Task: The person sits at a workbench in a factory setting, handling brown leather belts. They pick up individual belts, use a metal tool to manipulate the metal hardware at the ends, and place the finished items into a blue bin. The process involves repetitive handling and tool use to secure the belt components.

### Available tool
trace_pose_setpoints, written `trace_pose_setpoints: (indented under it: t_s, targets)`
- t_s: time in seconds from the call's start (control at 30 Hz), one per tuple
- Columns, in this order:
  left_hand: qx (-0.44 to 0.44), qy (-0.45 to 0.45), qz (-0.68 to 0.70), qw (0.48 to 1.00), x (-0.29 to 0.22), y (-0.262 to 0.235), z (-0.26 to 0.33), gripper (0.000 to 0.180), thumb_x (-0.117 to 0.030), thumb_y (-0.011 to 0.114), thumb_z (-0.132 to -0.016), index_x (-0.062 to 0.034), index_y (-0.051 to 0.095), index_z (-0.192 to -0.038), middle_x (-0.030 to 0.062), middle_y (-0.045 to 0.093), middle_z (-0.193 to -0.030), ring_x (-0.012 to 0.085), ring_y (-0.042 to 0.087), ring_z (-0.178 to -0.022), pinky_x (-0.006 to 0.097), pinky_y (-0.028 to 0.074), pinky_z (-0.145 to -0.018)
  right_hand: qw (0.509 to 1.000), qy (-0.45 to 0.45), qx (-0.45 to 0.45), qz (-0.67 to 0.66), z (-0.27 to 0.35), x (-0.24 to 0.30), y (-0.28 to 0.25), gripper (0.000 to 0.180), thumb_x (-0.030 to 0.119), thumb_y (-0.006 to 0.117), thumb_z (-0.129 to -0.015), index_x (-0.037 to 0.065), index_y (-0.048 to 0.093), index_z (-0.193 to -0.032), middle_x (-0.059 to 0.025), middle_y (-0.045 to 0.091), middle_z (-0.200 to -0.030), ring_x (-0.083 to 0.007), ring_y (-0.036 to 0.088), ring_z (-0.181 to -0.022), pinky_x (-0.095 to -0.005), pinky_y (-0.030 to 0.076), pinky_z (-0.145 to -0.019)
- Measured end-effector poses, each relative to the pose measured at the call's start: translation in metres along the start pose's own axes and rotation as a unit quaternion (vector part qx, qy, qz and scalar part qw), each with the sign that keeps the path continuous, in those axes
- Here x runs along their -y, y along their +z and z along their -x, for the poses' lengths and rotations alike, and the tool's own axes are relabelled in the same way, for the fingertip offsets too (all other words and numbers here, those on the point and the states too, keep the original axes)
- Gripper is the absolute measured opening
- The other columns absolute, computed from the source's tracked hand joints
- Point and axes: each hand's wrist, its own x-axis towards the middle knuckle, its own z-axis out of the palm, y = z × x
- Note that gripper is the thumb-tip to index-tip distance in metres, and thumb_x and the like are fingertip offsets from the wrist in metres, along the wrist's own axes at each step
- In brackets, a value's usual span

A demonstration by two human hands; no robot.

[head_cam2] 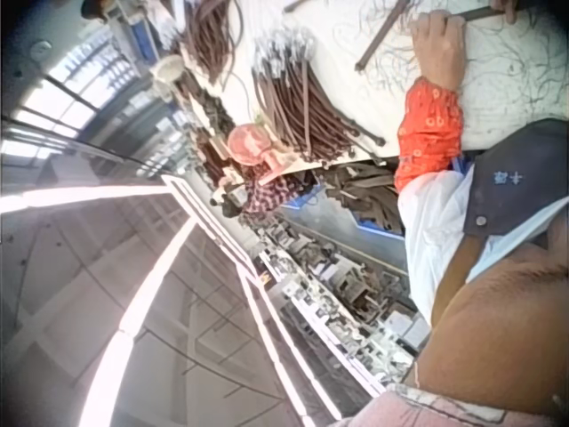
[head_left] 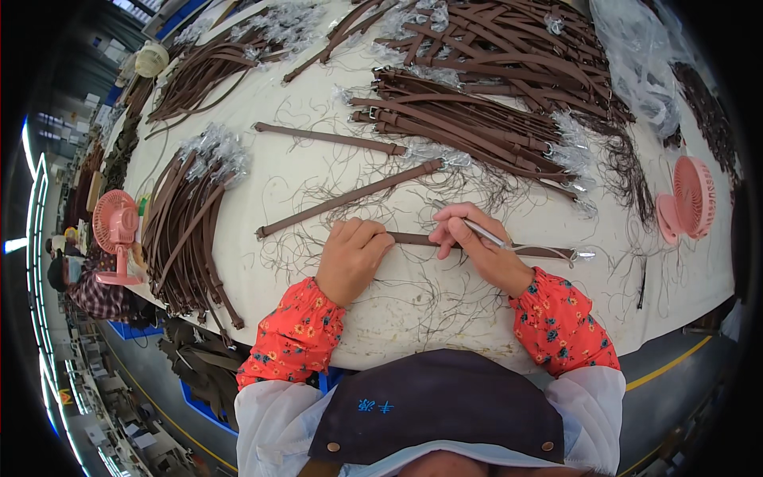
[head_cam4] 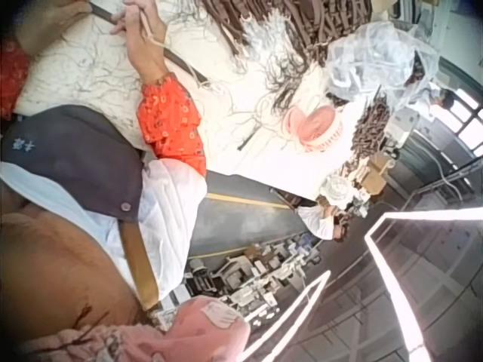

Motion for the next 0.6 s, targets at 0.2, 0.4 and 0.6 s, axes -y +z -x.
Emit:
trace_pose_setpoints:
  t_s: [0.2,0.4,0.6]
  targets:
    - [0.005,-0.142,0.231,0.962,-0.002,0.001,-0.001,0.012,0.005,0.063,-0.088,-0.0042,0.060,-0.095,0.0059,0.063,-0.092,0.0199,0.059,-0.085,0.032,0.047,-0.075,1.000,0.009,0.003,0.025,-0.001,0.003,0.001,0.025,0.022,0.046,-0.108,0.006,0.057,-0.122,-0.0080,0.066,-0.097,-0.0106,0.063,-0.080,-0.0266,0.050,-0.078]
    - [-0.208,-0.297,0.379,0.851,0.028,0.012,0.003,0.006,0.002,0.056,-0.095,-0.0036,0.057,-0.097,0.0080,0.065,-0.108,0.0132,0.057,-0.095,0.030,0.046,-0.084,1.000,0.000,-0.003,0.021,0.000,0.003,0.002,0.025,0.023,0.046,-0.108,0.006,0.057,-0.122,-0.0085,0.066,-0.098,-0.0109,0.063,-0.080,-0.0271,0.050,-0.079]
    - [0.000,-0.064,0.089,0.994,-0.019,-0.004,-0.018,0.032,-0.011,0.079,-0.077,-0.0133,0.070,-0.108,0.0031,0.064,-0.107,0.0246,0.056,-0.096,0.039,0.043,-0.086,0.999,-0.003,-0.016,-0.034,0.001,0.000,0.000,0.029,0.027,0.045,-0.108,0.006,0.056,-0.124,-0.0092,0.065,-0.103,-0.0109,0.062,-0.081,-0.0271,0.049,-0.080]
